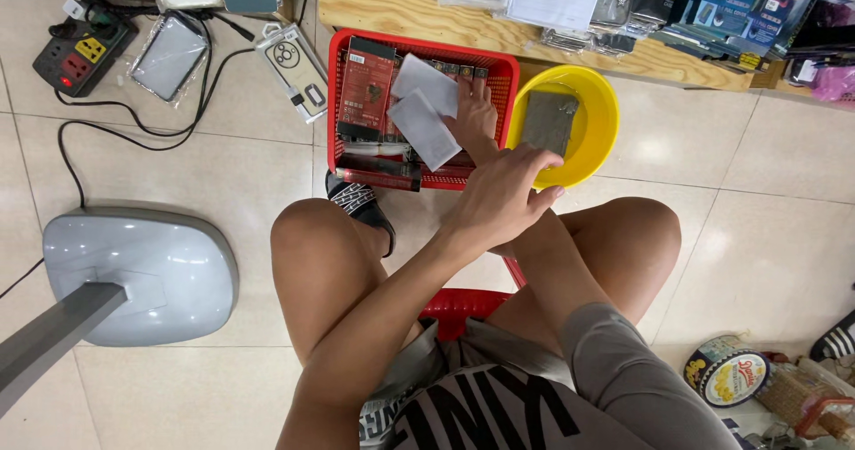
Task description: The person peels a backing off a screen protector, aligns it with the screen of a mobile phone, and smooths it down by hand.
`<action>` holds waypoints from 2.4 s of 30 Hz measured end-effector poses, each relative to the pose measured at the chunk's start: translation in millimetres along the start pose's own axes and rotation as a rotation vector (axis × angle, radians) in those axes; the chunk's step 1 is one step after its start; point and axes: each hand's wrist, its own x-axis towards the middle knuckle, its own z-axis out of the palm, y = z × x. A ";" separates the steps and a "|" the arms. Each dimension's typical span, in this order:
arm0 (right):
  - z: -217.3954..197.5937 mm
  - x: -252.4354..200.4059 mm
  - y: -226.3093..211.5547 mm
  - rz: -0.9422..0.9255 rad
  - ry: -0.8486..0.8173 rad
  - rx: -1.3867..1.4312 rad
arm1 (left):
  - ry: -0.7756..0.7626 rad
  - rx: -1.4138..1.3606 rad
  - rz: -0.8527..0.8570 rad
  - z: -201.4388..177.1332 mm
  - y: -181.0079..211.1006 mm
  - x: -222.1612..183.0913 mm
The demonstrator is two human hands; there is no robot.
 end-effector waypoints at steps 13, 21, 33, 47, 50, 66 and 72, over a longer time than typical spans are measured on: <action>-128.4 -50.7 -4.0 0.118 0.112 0.387 | 0.154 -0.011 -0.062 -25.5 -9.1 5.4; -252.5 -148.2 -16.5 -0.048 -0.033 1.493 | 0.810 -0.580 -0.253 -53.7 -21.3 7.8; -248.9 -213.0 2.3 -0.247 0.197 1.103 | 0.341 -1.010 -0.321 -51.4 81.3 -2.2; -242.1 -197.8 2.2 -0.121 0.638 0.691 | 0.122 -0.966 -0.239 -46.6 50.2 4.5; -251.3 -197.7 -1.3 -0.129 0.621 0.703 | 0.121 -0.919 -0.254 -54.6 64.6 -1.3; -287.6 -147.5 48.7 -0.142 0.419 1.402 | -0.059 -0.539 -0.121 -27.4 2.8 -2.5; -282.4 -142.7 54.0 -0.042 0.355 1.392 | 0.017 -0.485 -0.028 -17.7 -9.4 -1.1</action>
